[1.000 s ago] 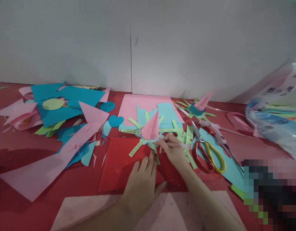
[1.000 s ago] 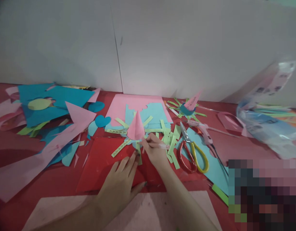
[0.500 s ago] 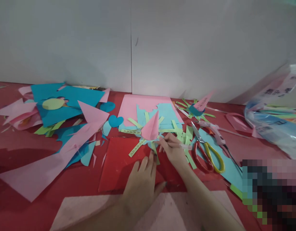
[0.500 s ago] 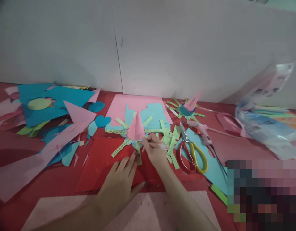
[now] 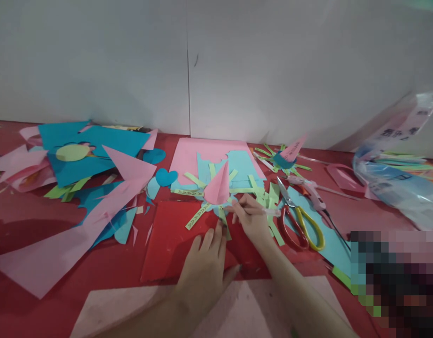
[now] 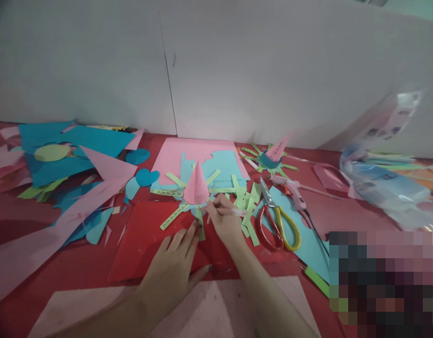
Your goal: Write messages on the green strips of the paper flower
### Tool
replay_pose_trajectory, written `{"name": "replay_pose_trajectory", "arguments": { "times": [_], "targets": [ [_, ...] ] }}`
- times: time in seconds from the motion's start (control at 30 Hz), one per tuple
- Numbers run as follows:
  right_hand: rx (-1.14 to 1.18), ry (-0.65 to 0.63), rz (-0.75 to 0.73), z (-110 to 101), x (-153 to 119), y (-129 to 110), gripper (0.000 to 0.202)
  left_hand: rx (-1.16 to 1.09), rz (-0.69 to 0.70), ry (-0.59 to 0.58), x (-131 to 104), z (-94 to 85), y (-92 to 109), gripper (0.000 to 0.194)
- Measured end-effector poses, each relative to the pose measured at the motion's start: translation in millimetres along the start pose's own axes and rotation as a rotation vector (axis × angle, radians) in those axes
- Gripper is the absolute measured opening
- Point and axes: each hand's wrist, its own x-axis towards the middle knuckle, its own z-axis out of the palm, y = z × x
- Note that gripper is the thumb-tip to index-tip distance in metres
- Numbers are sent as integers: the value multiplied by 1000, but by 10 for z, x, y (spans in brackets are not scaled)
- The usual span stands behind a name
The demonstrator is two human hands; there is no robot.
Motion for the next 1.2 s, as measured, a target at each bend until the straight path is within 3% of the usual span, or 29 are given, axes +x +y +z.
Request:
{"name": "replay_pose_trajectory", "arguments": {
  "times": [0.2, 0.4, 0.57, 0.93, 1.2],
  "targets": [
    [27, 47, 13, 7, -15, -83, 30, 6, 2, 14, -1, -9, 0, 55],
    [1, -50, -78, 4, -34, -64, 19, -11, 5, 5, -11, -13, -2, 54],
    [16, -26, 12, 10, -17, 16, 35, -10, 8, 14, -8, -11, -1, 53],
    [96, 18, 26, 23, -9, -6, 27, -1, 0, -11, 1, -38, 6, 52],
    [-24, -15, 45, 4, -11, 0, 35, 1, -1, 2, 10, -25, 2, 53]
  ]
}}
